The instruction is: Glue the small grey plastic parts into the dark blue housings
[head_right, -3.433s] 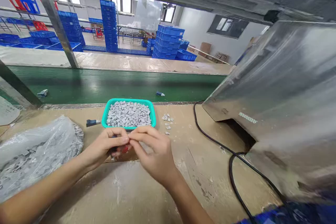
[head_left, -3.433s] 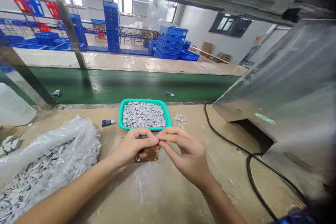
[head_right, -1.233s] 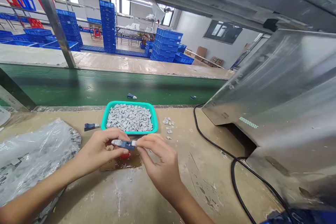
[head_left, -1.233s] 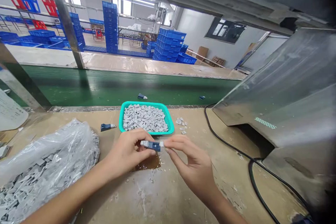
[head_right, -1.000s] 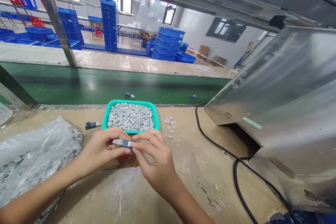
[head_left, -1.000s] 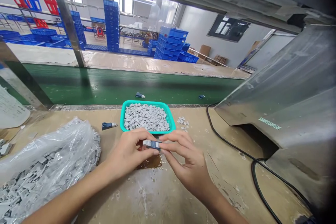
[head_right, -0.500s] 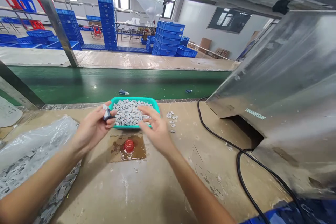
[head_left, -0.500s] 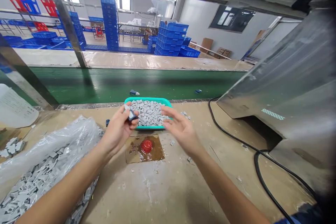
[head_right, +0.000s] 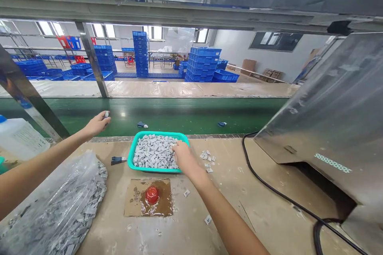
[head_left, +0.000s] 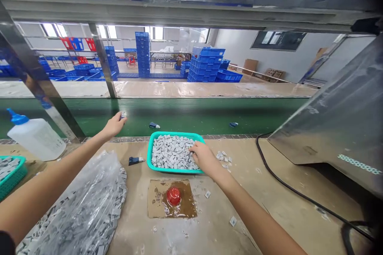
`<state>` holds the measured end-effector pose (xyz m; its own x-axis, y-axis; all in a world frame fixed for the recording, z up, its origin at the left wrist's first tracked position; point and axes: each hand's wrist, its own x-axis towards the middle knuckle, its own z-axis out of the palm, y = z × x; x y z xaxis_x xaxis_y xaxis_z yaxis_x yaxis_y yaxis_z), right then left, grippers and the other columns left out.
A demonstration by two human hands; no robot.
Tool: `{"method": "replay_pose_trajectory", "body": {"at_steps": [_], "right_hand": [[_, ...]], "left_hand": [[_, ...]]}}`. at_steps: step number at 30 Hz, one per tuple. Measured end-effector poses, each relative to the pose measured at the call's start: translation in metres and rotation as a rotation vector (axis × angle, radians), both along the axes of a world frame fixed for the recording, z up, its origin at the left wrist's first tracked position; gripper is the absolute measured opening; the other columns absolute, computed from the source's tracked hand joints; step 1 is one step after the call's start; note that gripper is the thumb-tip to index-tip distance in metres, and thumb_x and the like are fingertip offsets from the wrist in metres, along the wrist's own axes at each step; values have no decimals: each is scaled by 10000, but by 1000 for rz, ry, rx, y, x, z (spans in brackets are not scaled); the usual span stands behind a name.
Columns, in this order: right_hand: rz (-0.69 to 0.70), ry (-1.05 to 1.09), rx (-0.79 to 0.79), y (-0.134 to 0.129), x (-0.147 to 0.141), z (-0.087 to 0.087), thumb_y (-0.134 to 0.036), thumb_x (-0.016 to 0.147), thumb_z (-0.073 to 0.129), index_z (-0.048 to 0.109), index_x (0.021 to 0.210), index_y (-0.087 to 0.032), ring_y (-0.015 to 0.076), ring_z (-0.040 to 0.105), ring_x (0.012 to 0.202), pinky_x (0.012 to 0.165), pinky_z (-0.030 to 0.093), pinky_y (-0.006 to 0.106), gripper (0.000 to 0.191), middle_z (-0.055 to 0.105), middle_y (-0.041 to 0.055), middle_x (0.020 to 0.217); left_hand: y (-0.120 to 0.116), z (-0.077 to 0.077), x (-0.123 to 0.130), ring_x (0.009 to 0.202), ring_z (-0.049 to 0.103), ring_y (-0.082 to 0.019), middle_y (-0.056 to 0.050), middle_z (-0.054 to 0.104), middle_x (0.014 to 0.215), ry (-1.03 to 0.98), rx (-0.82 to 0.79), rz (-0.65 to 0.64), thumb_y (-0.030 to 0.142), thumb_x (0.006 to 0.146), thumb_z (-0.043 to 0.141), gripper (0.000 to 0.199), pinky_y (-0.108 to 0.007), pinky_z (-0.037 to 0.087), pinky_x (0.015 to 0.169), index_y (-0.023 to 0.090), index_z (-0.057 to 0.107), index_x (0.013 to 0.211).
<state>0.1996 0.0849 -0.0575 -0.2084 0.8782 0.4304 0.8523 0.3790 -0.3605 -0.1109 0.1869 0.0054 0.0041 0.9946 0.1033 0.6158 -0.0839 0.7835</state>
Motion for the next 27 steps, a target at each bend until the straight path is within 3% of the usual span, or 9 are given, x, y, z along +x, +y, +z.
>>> {"method": "replay_pose_trajectory", "body": {"at_steps": [4,7,10,15,18,21,24,25,27], "right_hand": [[-31,64,10,-11,9,4,-16,675,449,646,794,-155,188,567,681,622,484,324,269,605,76,788],[-74,135,12,-22,13,10,-85,722,442,646,769,-153,187,586,710,632,492,331,220,600,107,943],[-104,224,41,-35,14,17,-110,714,446,630,667,-166,214,597,780,693,492,359,198,620,95,900],[-143,438,110,-65,11,23,-173,757,439,617,705,-175,189,608,744,679,514,328,186,630,61,767],[-145,718,57,-85,7,31,-228,755,497,620,738,-165,176,605,730,669,525,301,139,599,65,794],[-74,964,-25,-103,-9,45,-242,719,565,632,775,-171,143,576,690,674,519,293,111,526,49,847],[19,921,-53,-120,-35,62,-171,687,600,605,779,-191,105,519,693,663,497,252,94,444,19,864],[57,874,-71,-125,-44,67,-131,678,602,573,748,-192,100,502,699,652,485,238,97,433,8,841],[130,761,-124,-134,-56,77,-65,660,600,483,667,-188,98,477,694,623,455,217,169,426,-13,773]], "left_hand": [[30,-19,-25,898,505,-320,-112,589,792,218,-56,-29,203,652,583,484,-370,349,741,171,491,1125],[45,-27,-15,1095,399,-396,-207,522,1114,283,-85,-70,178,665,577,524,-453,326,811,177,473,1179],[53,-29,22,1196,324,-344,-168,366,1315,286,-43,-193,133,704,558,479,-433,305,897,208,488,1171],[39,-22,85,973,522,-187,-83,530,1103,225,-12,-371,281,808,499,289,-393,429,829,148,519,1064],[10,-5,102,812,555,-160,-74,558,963,93,-26,-396,317,825,455,295,-335,472,689,120,508,1038],[-46,20,106,674,540,-145,-39,555,801,-77,-58,-445,309,826,390,284,-266,445,567,138,490,1030],[-122,40,102,737,542,-161,-9,574,772,-107,-34,-642,323,755,504,256,-259,433,640,198,546,975],[-145,44,101,795,541,-169,-10,594,806,-55,14,-737,316,740,530,215,-263,420,708,205,585,915],[-179,45,99,814,540,-166,-2,622,823,-51,29,-793,333,766,501,187,-255,399,741,214,621,846]]}}
